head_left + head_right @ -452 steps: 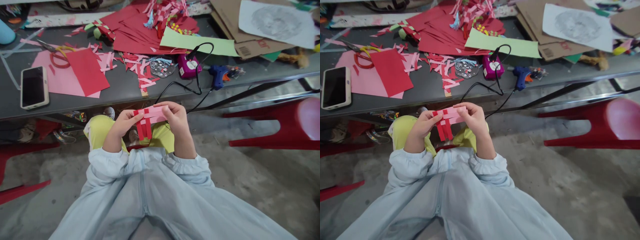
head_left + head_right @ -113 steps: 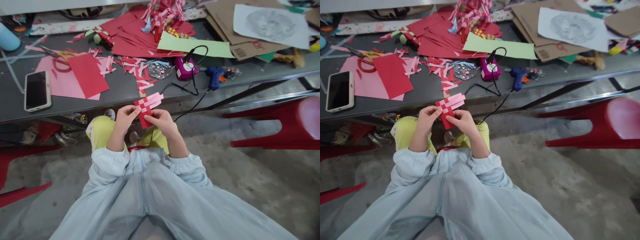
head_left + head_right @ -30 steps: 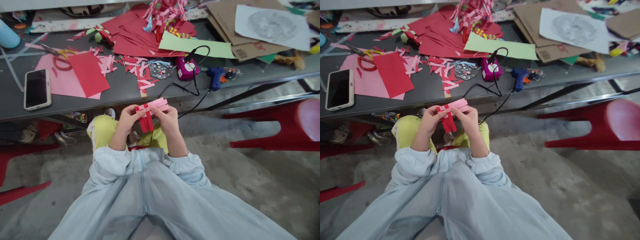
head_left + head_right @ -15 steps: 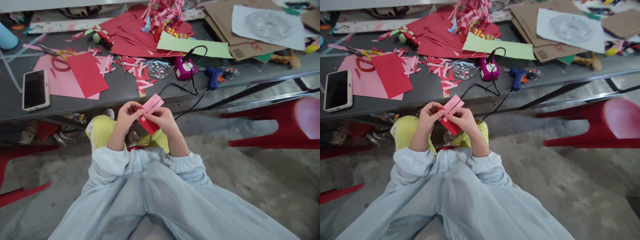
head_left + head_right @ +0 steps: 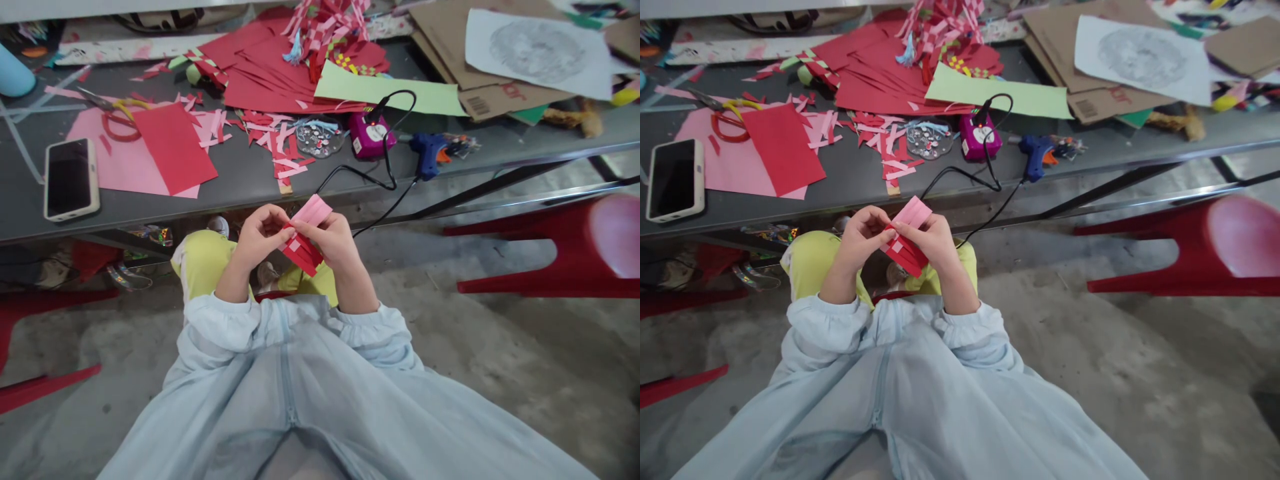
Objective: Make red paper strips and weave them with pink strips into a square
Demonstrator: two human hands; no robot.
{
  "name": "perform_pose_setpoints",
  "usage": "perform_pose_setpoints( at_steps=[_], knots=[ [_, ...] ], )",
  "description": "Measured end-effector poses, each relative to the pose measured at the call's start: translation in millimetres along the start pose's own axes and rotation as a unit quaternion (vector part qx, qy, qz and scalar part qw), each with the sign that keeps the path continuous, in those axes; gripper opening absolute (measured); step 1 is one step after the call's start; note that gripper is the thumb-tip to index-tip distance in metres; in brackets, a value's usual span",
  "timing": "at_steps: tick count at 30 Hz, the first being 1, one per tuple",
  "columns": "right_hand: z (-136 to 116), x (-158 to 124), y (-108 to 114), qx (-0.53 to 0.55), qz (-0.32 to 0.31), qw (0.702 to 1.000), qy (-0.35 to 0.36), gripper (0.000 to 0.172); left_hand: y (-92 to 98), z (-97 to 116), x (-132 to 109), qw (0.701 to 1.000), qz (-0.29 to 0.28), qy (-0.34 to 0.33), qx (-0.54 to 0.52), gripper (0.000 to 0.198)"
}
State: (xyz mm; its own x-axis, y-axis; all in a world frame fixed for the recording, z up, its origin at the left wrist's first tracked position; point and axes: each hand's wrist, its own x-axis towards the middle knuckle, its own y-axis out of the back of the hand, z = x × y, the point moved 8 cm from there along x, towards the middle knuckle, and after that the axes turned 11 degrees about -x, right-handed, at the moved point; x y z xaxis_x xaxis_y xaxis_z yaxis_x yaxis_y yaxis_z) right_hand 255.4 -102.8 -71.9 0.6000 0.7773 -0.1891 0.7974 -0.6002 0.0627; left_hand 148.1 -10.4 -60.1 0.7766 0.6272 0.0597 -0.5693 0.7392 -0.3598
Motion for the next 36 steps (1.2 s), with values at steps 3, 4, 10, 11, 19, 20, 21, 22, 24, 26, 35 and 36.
perform_pose_setpoints(
  at_steps=[3, 4, 10, 11, 19, 20, 21, 22, 24, 26, 35, 36],
  knots=[
    [0.1, -0.9, -0.5, 0.010, -0.005, 1.000, -0.009, 0.033, -4.1, 3.8, -0.1, 1.000, -0.018, -0.007, -0.003, 0.035],
    [0.3, -1.3, -0.9, 0.015, -0.007, 1.000, -0.013, 0.032, -4.9, 4.5, -0.2, 1.000, -0.022, -0.008, -0.002, 0.036],
    [-0.7, -3.0, -2.8, 0.041, -0.012, 0.999, -0.026, 0.029, -5.6, 4.5, -1.2, 1.000, -0.029, 0.000, 0.009, 0.039],
    [-0.8, -3.1, -2.8, 0.043, -0.012, 0.999, -0.025, 0.028, -6.1, 4.3, -1.3, 0.999, -0.032, 0.001, 0.008, 0.039],
    [2.3, -3.4, -4.0, 0.045, -0.017, 0.999, -0.020, 0.027, -7.2, 0.6, -0.5, 0.999, -0.040, 0.016, 0.004, 0.041],
    [2.1, -3.4, -3.9, 0.045, -0.016, 0.999, -0.018, 0.026, -7.2, 0.9, -0.5, 0.999, -0.041, 0.014, 0.004, 0.041],
    [1.8, -3.3, -3.6, 0.046, -0.015, 0.999, -0.015, 0.025, -7.3, 1.5, -0.6, 0.999, -0.041, 0.011, 0.005, 0.041],
    [1.2, -3.1, -3.5, 0.046, -0.015, 0.999, -0.012, 0.025, -7.3, 2.2, -0.7, 0.999, -0.043, 0.007, 0.006, 0.040],
    [0.0, -2.3, -2.4, 0.047, -0.010, 0.999, -0.006, 0.023, -6.9, 3.0, -0.7, 0.999, -0.042, 0.003, 0.004, 0.037],
    [-0.4, -1.0, 0.7, 0.046, 0.008, 0.999, -0.005, 0.024, -4.4, 2.8, -0.2, 1.000, -0.031, 0.003, -0.003, 0.035],
    [-4.9, 0.0, 7.1, 0.018, 0.044, 0.999, 0.014, 0.024, 0.8, 4.4, 1.8, 1.000, -0.017, -0.021, 0.006, 0.024],
    [-5.3, -0.6, 6.6, 0.011, 0.042, 0.999, 0.016, 0.024, 0.0, 5.3, 1.5, 0.999, -0.022, -0.024, 0.010, 0.023]
  ],
)
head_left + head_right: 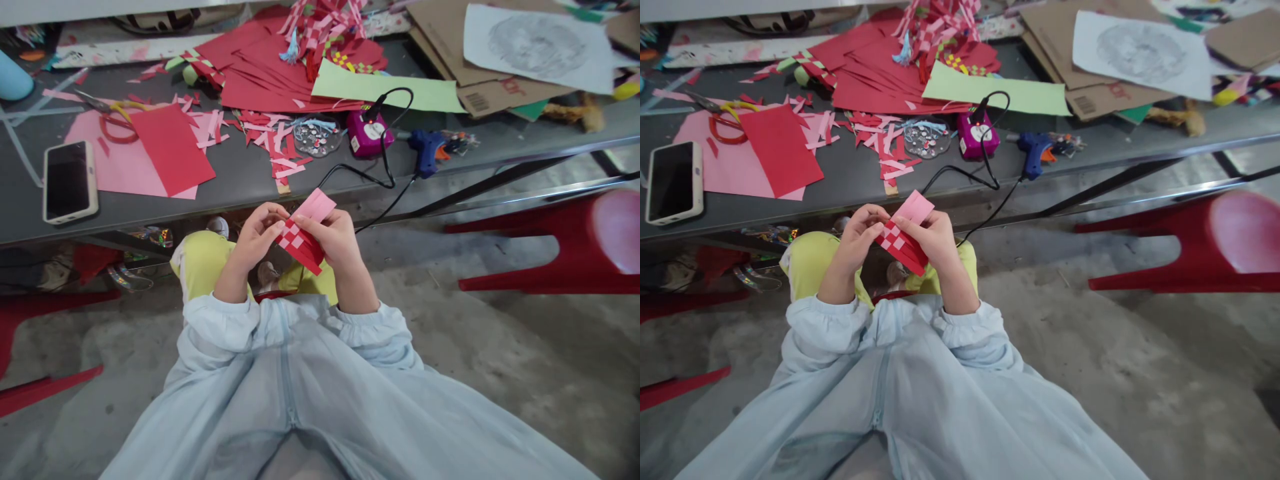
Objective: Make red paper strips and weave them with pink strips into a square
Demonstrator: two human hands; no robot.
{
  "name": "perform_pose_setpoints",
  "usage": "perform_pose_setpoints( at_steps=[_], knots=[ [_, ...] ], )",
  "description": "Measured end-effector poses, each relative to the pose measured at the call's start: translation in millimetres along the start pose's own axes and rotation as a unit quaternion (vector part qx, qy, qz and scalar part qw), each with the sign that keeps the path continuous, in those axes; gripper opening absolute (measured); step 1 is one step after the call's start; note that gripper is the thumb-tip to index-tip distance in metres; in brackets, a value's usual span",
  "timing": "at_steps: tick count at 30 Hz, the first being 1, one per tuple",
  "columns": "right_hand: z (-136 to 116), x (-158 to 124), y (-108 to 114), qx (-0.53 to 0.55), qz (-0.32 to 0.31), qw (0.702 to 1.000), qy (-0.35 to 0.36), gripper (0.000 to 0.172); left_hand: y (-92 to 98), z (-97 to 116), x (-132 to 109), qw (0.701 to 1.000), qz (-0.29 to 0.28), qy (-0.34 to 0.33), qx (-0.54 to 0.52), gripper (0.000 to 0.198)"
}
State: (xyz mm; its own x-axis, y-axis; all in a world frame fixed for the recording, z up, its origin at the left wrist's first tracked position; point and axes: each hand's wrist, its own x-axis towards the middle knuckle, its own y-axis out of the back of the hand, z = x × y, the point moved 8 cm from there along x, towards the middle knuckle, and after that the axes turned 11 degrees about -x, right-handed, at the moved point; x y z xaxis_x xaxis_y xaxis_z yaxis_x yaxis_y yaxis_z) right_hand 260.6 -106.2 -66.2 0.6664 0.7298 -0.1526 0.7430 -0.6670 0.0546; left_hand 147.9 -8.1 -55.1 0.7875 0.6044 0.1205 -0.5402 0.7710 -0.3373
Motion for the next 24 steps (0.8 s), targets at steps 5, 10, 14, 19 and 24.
perform_pose_setpoints(
  at_steps=[5, 10, 14, 19, 24],
  knots=[
    [-2.0, -2.4, -2.3, -0.011, -0.008, 1.000, 0.006, 0.024, -2.1, 3.7, -1.1, 1.000, -0.015, -0.011, 0.018, 0.023],
    [-2.7, -1.9, -2.7, -0.021, -0.007, 1.000, 0.006, 0.026, -2.1, 1.2, -1.1, 1.000, -0.008, 0.001, 0.006, 0.030],
    [-4.2, -0.3, 1.4, 0.001, 0.024, 1.000, 0.009, 0.026, -3.4, -7.9, -1.1, 0.998, -0.003, 0.059, -0.027, 0.043],
    [-3.8, 1.7, 5.8, 0.030, 0.049, 0.998, 0.014, 0.028, -5.2, -11.9, -1.4, 0.996, -0.015, 0.085, 0.012, 0.042],
    [-1.3, 2.7, 5.4, 0.021, 0.017, 0.999, 0.016, 0.027, 11.4, -14.2, 1.0, 0.997, 0.058, 0.052, -0.019, 0.040]
  ],
)
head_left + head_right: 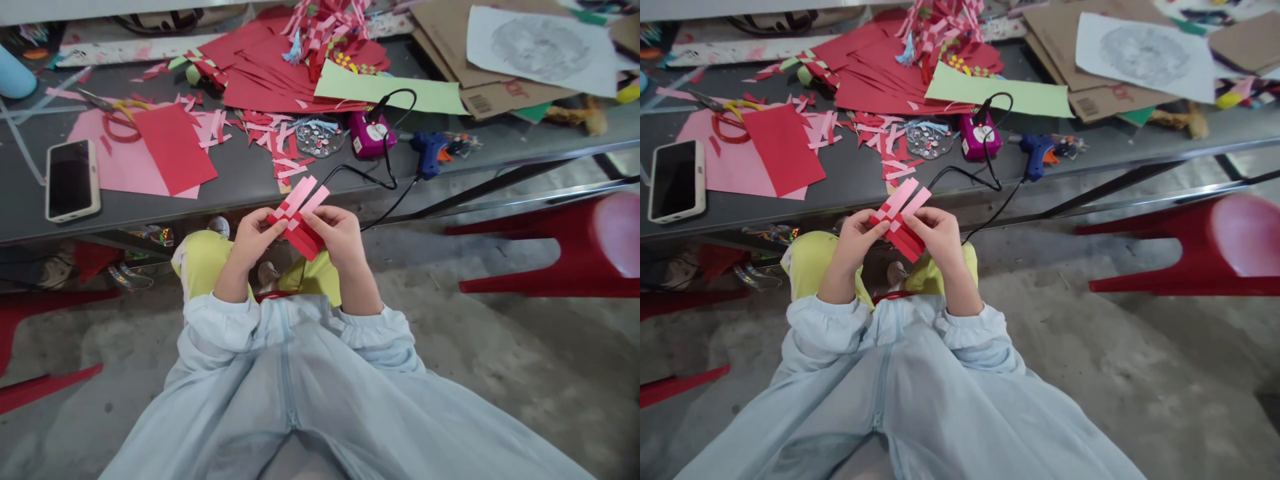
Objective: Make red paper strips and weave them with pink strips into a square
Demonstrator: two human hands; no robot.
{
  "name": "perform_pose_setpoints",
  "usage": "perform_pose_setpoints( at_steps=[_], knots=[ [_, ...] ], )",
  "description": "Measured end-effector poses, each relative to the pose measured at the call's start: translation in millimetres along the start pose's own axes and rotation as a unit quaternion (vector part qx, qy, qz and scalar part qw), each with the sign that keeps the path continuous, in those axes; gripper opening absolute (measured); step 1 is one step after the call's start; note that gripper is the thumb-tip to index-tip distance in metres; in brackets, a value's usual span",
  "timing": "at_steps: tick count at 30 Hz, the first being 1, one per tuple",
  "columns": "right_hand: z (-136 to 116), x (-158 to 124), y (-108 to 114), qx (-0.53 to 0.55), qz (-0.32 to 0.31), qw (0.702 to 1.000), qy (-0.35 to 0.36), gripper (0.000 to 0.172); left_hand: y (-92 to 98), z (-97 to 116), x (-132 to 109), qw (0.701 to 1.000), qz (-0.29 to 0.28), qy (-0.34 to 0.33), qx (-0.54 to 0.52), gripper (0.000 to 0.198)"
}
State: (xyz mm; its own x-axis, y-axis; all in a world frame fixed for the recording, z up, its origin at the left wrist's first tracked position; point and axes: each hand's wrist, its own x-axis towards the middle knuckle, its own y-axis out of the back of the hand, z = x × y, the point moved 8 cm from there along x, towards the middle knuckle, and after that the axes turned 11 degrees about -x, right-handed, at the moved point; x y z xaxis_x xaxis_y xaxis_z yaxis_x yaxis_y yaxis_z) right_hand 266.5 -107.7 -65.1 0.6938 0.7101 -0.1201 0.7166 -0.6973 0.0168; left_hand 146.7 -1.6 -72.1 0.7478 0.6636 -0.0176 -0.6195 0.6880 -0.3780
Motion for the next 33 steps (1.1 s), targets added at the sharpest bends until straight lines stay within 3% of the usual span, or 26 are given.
perform_pose_setpoints(
  at_steps=[13, 26, 33],
  knots=[
    [-5.7, -1.6, 2.9, -0.040, 0.005, 0.999, 0.008, 0.020, 6.3, -0.1, 0.8, 0.998, 0.044, -0.010, -0.034, 0.037],
    [0.4, 2.4, -1.5, -0.053, -0.044, 0.997, -0.019, 0.026, 3.6, -1.4, 1.6, 0.999, 0.027, -0.006, -0.026, 0.036],
    [0.6, 4.3, -0.5, -0.067, -0.047, 0.997, -0.008, 0.019, 2.5, -1.8, 0.8, 1.000, 0.024, 0.001, -0.019, 0.037]
  ],
)
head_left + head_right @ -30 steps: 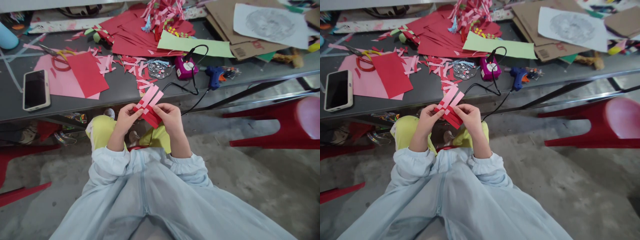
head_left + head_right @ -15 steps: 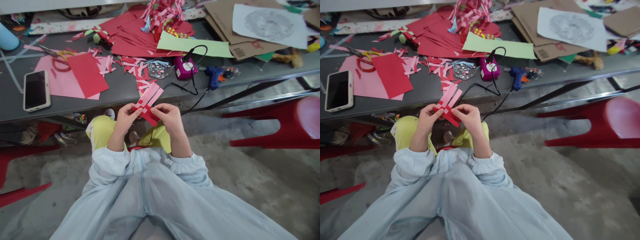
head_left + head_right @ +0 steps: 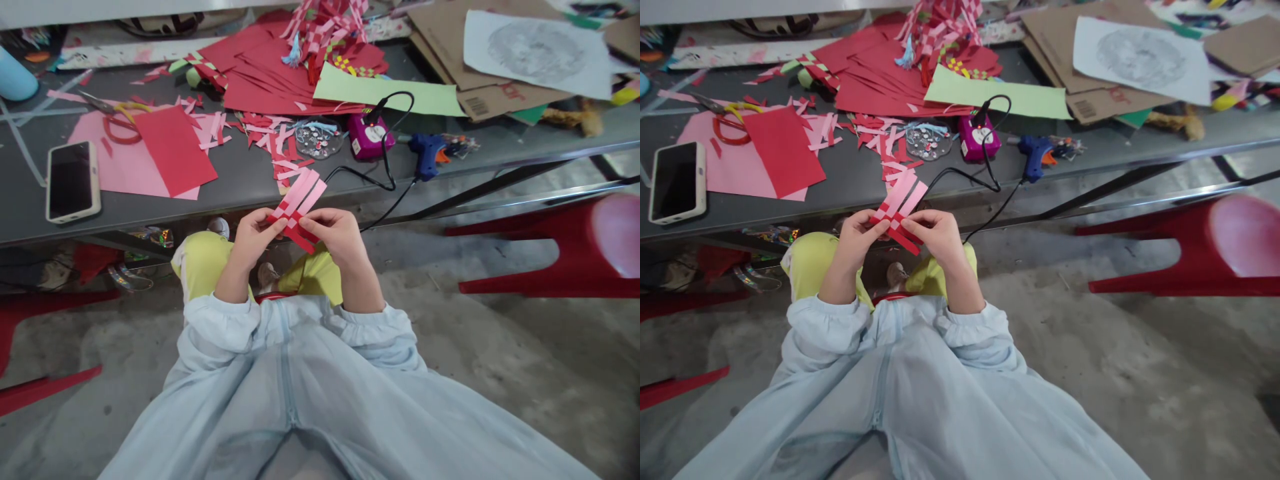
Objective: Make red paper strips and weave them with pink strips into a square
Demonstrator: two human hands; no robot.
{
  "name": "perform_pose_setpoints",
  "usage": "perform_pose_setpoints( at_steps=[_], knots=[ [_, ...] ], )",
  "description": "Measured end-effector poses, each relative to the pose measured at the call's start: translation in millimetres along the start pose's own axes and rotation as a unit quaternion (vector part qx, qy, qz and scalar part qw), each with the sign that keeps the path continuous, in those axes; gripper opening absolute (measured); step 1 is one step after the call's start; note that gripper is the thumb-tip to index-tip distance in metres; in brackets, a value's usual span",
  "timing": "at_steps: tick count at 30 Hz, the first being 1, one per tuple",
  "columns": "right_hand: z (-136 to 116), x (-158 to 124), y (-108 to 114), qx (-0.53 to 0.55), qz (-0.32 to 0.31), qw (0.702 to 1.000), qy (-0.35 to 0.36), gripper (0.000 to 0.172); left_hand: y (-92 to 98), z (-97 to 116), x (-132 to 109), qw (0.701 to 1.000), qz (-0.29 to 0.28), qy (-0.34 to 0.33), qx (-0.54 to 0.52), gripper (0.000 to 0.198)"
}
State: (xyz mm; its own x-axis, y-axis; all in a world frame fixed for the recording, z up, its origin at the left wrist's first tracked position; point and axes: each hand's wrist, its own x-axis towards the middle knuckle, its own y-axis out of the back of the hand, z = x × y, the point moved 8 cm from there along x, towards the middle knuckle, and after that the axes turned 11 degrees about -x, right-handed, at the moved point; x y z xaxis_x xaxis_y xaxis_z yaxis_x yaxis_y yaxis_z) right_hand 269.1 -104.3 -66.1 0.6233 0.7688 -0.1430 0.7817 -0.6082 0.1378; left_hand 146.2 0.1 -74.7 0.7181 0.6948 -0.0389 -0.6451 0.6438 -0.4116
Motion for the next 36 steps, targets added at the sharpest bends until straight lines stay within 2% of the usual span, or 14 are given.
perform_pose_setpoints(
  at_steps=[15, 21, 26, 36],
  knots=[
    [-1.9, 0.7, -0.4, -0.020, -0.010, 1.000, 0.012, 0.018, 1.9, -1.1, -0.5, 1.000, 0.008, 0.005, 0.009, 0.035],
    [-0.5, 1.2, -1.0, 0.005, 0.010, 1.000, 0.013, 0.023, 3.0, -0.6, -0.8, 1.000, 0.023, 0.009, 0.014, 0.035],
    [-3.3, -0.2, -0.9, -0.008, 0.009, 1.000, 0.024, 0.020, 6.7, -1.8, -1.1, 0.999, 0.044, 0.014, 0.022, 0.037],
    [-2.3, -1.1, -2.7, -0.040, -0.022, 0.999, 0.015, 0.020, 6.2, -2.0, -0.2, 0.999, 0.038, 0.012, 0.025, 0.037]
  ],
)
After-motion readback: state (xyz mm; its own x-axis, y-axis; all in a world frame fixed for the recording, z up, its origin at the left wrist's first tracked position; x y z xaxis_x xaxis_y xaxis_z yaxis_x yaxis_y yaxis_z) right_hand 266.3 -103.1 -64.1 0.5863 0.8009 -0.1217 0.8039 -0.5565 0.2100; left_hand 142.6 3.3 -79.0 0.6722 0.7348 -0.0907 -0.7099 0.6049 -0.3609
